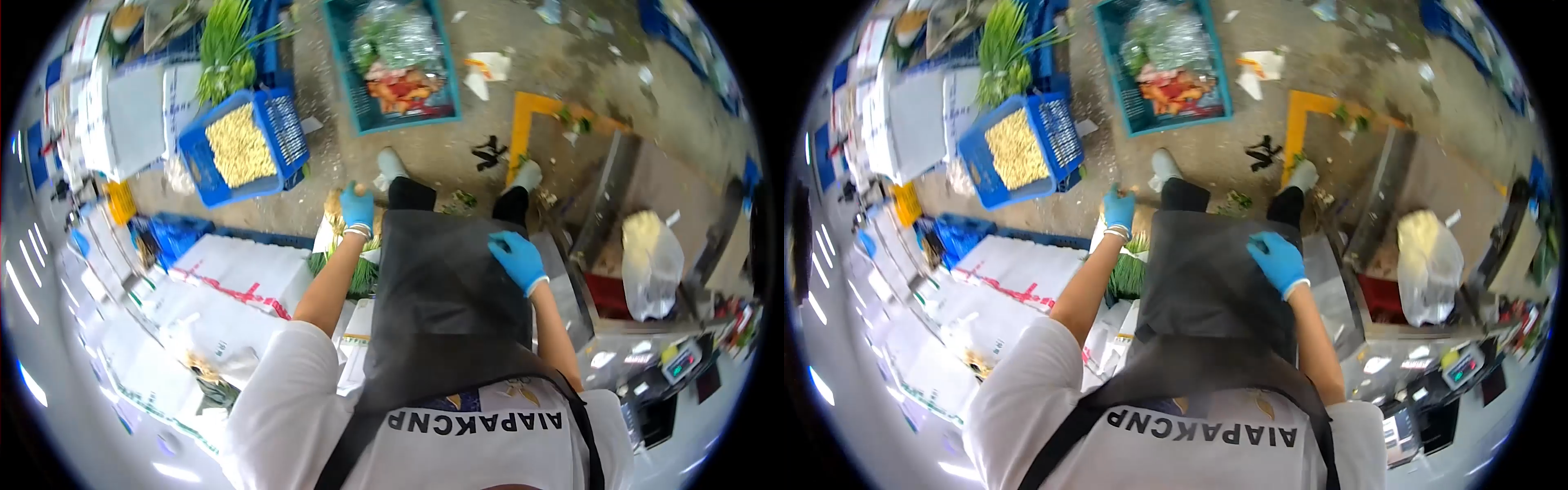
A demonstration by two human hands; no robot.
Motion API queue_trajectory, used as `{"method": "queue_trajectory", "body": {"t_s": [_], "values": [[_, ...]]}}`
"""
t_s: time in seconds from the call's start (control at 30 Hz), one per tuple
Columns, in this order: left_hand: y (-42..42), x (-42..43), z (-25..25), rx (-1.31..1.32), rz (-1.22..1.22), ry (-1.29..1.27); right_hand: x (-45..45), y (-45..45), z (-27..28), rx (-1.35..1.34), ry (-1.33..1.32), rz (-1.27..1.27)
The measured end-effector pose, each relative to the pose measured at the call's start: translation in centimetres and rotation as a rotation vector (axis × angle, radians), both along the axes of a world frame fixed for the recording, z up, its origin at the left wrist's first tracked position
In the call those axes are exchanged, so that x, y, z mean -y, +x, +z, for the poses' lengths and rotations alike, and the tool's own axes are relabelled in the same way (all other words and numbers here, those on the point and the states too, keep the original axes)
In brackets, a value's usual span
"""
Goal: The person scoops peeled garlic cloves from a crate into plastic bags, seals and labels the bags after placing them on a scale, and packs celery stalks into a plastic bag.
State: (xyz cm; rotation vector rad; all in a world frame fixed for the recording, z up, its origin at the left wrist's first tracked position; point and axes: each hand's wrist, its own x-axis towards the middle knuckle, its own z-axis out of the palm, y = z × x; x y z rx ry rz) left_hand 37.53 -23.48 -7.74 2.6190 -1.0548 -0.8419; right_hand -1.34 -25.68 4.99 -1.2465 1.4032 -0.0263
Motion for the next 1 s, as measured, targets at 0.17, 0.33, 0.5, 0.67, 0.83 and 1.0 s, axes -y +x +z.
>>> {"method": "queue_trajectory", "body": {"t_s": [0.17,0.33,0.5,0.67,0.83,1.0], "values": [[21.2,-2.7,-5.7,0.413,0.202,-0.220,-1.4,10.7,-4.6,-0.160,0.086,0.244],[39.4,-3.0,-14.2,0.328,0.318,-0.119,-4.5,19.6,-9.4,-0.113,0.531,0.080],[49.4,-3.4,-27.5,0.176,0.175,0.178,-4.4,24.9,-11.9,-0.174,0.873,-0.142],[51.2,0.4,-30.2,0.224,0.092,0.372,-3.3,26.6,-12.0,-0.271,0.855,-0.257],[49.1,0.9,-30.8,0.127,-0.047,0.565,-3.6,27.2,-11.4,-0.292,0.857,-0.352],[50.6,-2.1,-34.4,0.161,0.012,0.353,-3.1,28.3,-10.9,-0.240,0.844,-0.373]]}}
